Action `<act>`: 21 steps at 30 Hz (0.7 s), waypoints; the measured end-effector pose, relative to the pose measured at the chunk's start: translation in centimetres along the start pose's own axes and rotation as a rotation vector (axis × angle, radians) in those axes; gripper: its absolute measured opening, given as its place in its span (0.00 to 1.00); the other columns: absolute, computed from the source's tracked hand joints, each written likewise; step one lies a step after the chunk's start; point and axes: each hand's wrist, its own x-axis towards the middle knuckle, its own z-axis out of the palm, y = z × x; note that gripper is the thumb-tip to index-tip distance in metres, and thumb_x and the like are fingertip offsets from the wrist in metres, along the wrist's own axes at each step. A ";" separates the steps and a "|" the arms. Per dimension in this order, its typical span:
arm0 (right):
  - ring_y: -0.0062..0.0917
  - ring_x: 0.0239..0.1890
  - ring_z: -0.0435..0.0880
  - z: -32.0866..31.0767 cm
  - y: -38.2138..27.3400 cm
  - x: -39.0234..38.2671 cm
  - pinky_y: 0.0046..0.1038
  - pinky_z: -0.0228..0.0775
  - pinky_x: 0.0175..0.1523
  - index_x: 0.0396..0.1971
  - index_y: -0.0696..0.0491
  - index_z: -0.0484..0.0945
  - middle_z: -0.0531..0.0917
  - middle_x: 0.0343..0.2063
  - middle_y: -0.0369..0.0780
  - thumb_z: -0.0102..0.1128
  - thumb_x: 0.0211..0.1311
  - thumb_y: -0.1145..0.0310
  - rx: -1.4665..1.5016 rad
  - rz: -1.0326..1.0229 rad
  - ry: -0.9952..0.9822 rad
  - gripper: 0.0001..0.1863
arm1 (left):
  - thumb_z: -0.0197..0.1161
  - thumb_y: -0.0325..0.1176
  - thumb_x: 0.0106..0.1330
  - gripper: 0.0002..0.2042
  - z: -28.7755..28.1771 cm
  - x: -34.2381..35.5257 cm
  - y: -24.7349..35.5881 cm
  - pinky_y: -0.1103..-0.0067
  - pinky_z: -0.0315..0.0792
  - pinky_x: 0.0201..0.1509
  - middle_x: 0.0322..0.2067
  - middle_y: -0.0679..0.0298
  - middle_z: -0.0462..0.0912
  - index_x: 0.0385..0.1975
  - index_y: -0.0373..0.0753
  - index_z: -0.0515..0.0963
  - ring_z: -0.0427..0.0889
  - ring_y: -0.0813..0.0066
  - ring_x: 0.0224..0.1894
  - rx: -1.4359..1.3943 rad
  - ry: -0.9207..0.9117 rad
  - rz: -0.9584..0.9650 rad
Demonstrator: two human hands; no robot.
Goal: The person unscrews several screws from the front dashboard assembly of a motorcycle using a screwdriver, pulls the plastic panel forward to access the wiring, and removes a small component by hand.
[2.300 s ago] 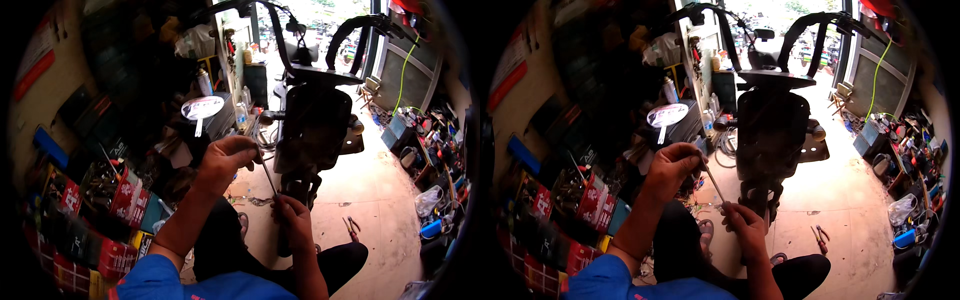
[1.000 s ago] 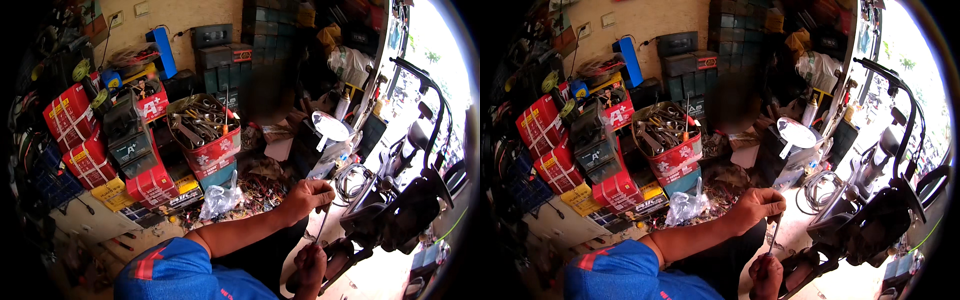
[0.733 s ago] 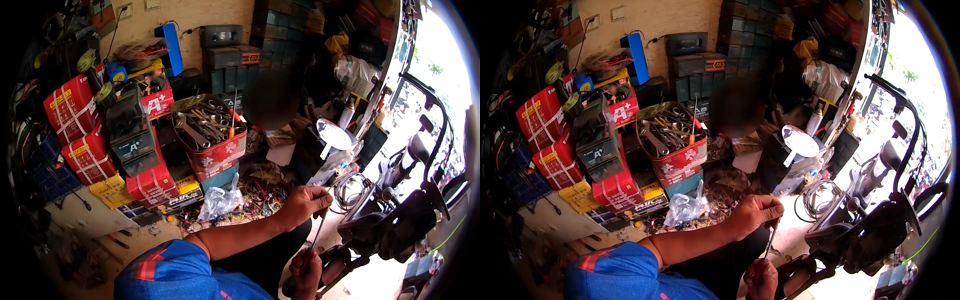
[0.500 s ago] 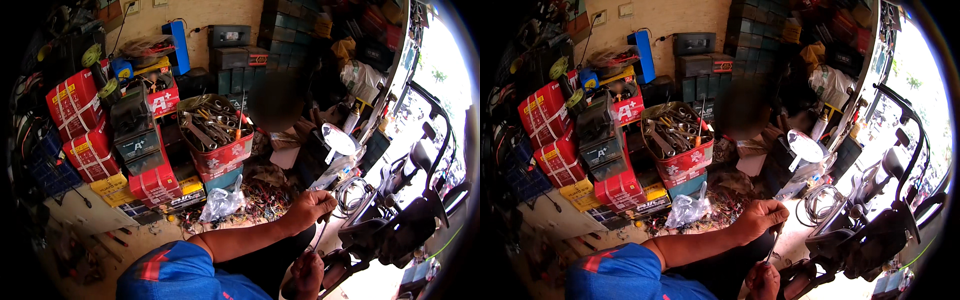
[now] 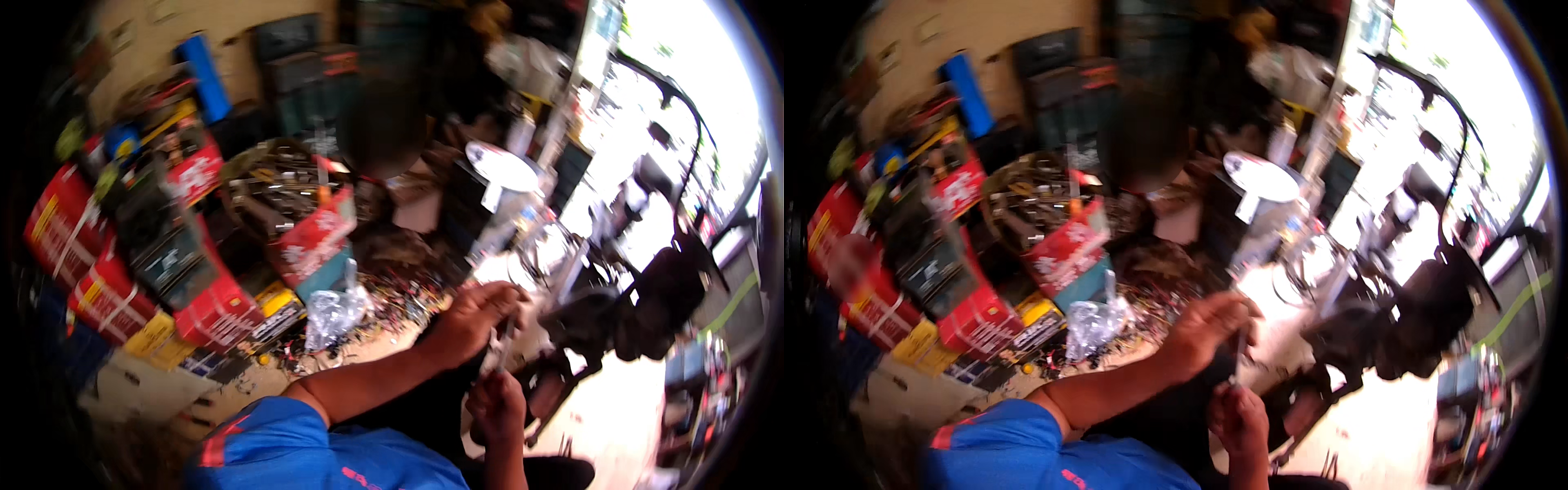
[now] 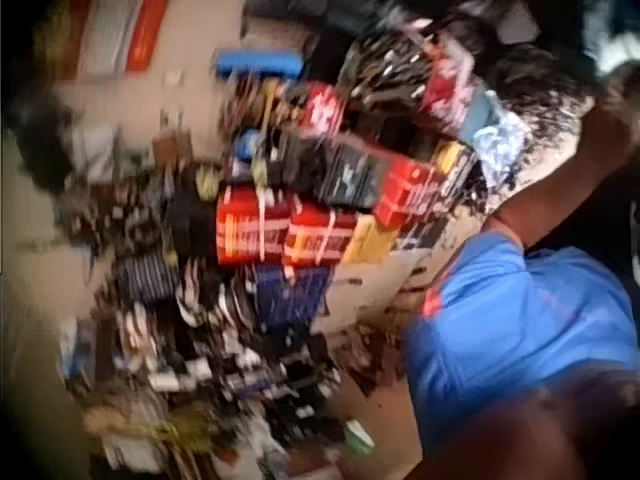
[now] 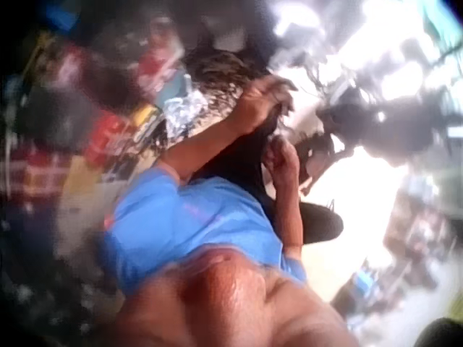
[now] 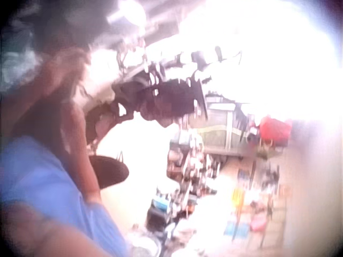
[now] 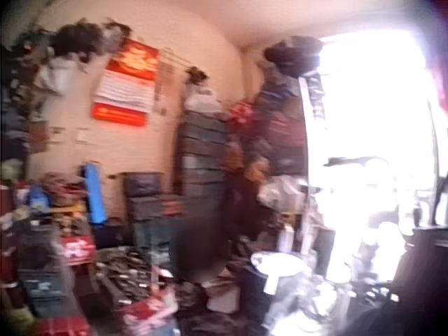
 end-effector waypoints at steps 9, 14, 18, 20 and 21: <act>0.22 0.27 0.74 -1.1 1.0 -1.3 0.21 0.64 0.27 0.62 0.57 0.77 0.78 0.33 0.38 0.61 0.78 0.48 0.277 0.124 -0.084 0.28 | 0.62 0.33 0.84 0.11 2.2 0.2 -0.6 0.83 0.78 0.40 0.35 0.63 0.91 0.53 0.32 0.84 0.85 0.81 0.32 0.045 0.079 -0.099; 0.22 0.29 0.75 -1.7 0.8 -1.8 0.21 0.66 0.29 0.65 0.54 0.76 0.80 0.38 0.38 0.62 0.77 0.48 0.267 0.035 -0.058 0.29 | 0.67 0.34 0.80 0.10 2.7 1.4 -1.7 0.81 0.80 0.35 0.33 0.59 0.92 0.50 0.32 0.85 0.88 0.75 0.31 0.078 0.148 -0.112; 0.22 0.29 0.76 -2.5 0.4 -2.5 0.20 0.69 0.34 0.66 0.54 0.76 0.81 0.40 0.38 0.63 0.77 0.47 0.289 0.028 0.014 0.30 | 0.69 0.33 0.79 0.09 4.0 2.3 -2.4 0.81 0.79 0.34 0.32 0.59 0.91 0.46 0.33 0.85 0.88 0.75 0.30 0.067 0.164 -0.133; 0.22 0.30 0.77 -2.8 0.0 -2.9 0.20 0.70 0.36 0.66 0.54 0.76 0.82 0.41 0.38 0.62 0.78 0.49 0.321 0.004 -0.002 0.29 | 0.69 0.33 0.79 0.09 4.9 2.8 -2.8 0.81 0.79 0.34 0.32 0.59 0.91 0.46 0.33 0.85 0.88 0.75 0.30 0.082 0.145 -0.140; 0.22 0.30 0.78 -2.7 -0.4 -3.1 0.20 0.71 0.37 0.66 0.54 0.77 0.83 0.42 0.38 0.62 0.79 0.50 0.338 -0.013 -0.009 0.28 | 0.69 0.33 0.78 0.09 5.4 3.1 -3.1 0.81 0.79 0.35 0.32 0.59 0.91 0.46 0.32 0.85 0.88 0.75 0.29 0.104 0.129 -0.142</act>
